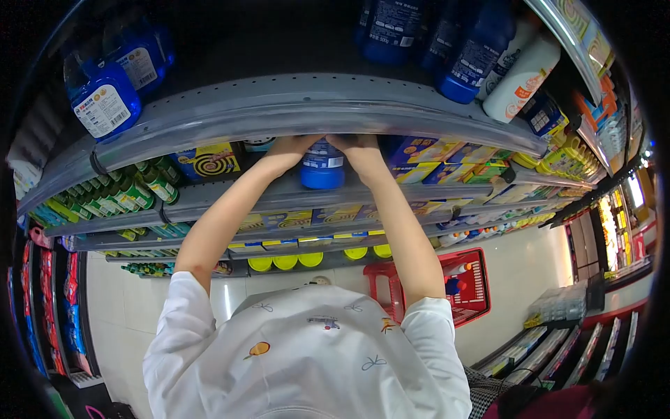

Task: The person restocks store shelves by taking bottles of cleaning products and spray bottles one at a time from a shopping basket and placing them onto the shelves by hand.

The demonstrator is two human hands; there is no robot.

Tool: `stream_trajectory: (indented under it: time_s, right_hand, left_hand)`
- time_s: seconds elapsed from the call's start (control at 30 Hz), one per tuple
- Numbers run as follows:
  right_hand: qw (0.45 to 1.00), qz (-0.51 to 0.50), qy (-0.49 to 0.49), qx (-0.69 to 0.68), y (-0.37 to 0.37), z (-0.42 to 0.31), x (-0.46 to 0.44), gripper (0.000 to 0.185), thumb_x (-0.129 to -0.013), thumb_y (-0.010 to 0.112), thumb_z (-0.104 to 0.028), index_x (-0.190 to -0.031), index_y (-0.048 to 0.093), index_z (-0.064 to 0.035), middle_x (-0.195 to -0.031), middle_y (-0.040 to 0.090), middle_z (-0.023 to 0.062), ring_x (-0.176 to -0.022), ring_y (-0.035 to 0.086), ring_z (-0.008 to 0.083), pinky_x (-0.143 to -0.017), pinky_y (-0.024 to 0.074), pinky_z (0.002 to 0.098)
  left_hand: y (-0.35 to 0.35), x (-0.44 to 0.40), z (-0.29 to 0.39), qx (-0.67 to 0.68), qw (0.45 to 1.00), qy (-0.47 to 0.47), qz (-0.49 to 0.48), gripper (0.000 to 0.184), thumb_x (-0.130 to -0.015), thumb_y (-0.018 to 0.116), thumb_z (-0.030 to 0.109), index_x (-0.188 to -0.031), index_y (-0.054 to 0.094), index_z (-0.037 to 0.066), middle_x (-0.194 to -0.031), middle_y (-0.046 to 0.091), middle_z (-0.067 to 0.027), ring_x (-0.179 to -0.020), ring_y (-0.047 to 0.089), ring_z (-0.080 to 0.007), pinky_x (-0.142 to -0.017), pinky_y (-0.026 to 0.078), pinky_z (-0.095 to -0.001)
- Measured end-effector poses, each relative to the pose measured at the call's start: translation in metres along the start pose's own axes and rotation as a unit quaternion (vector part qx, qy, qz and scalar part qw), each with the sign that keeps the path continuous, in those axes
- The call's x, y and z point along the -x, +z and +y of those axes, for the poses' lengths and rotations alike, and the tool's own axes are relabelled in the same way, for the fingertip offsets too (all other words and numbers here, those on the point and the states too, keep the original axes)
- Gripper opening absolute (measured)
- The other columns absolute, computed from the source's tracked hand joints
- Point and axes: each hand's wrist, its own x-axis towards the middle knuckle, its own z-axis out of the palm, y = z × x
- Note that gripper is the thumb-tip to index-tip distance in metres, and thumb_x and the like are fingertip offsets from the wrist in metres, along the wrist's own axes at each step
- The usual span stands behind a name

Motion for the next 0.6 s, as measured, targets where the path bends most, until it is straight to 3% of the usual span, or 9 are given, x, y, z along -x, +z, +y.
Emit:
stream_trajectory:
  time_s: [0.1, 0.43, 0.6]
  right_hand:
    - [1.000, 0.004, 0.024, -0.006, -0.007, -0.001, -0.001, 0.060, -0.078, 0.073, -0.006, -0.129, 0.042, 0.0004, -0.132, 0.046, 0.0137, -0.125, 0.040, 0.0240, -0.107, 0.0294, 0.0356]
    - [0.999, 0.014, -0.039, -0.031, -0.008, 0.029, 0.000, 0.047, -0.083, 0.067, -0.007, -0.125, 0.048, 0.0029, -0.125, 0.053, 0.0162, -0.117, 0.048, 0.0244, -0.100, 0.0354, 0.0345]
    - [0.997, 0.040, -0.051, 0.029, 0.001, 0.018, 0.013, 0.046, -0.082, 0.068, -0.009, -0.121, 0.050, 0.0054, -0.121, 0.055, 0.0168, -0.111, 0.050, 0.0228, -0.096, 0.0383, 0.0334]
  left_hand:
    - [0.012, -0.005, -0.011, -0.006, 1.000, -0.021, 0.001, 0.055, -0.087, 0.064, 0.036, -0.125, 0.052, -0.001, -0.124, 0.056, -0.0190, -0.115, 0.052, -0.0263, -0.097, 0.040, -0.0345]
    - [0.030, -0.006, -0.025, 0.035, 0.999, 0.037, 0.000, 0.052, -0.091, 0.058, 0.036, -0.124, 0.051, -0.003, -0.124, 0.055, -0.0206, -0.114, 0.052, -0.0262, -0.098, 0.038, -0.0341]
    - [0.026, 0.006, -0.010, -0.006, 0.998, -0.054, 0.015, 0.054, -0.090, 0.060, 0.036, -0.125, 0.049, -0.004, -0.122, 0.055, -0.0211, -0.112, 0.052, -0.0270, -0.097, 0.038, -0.0347]
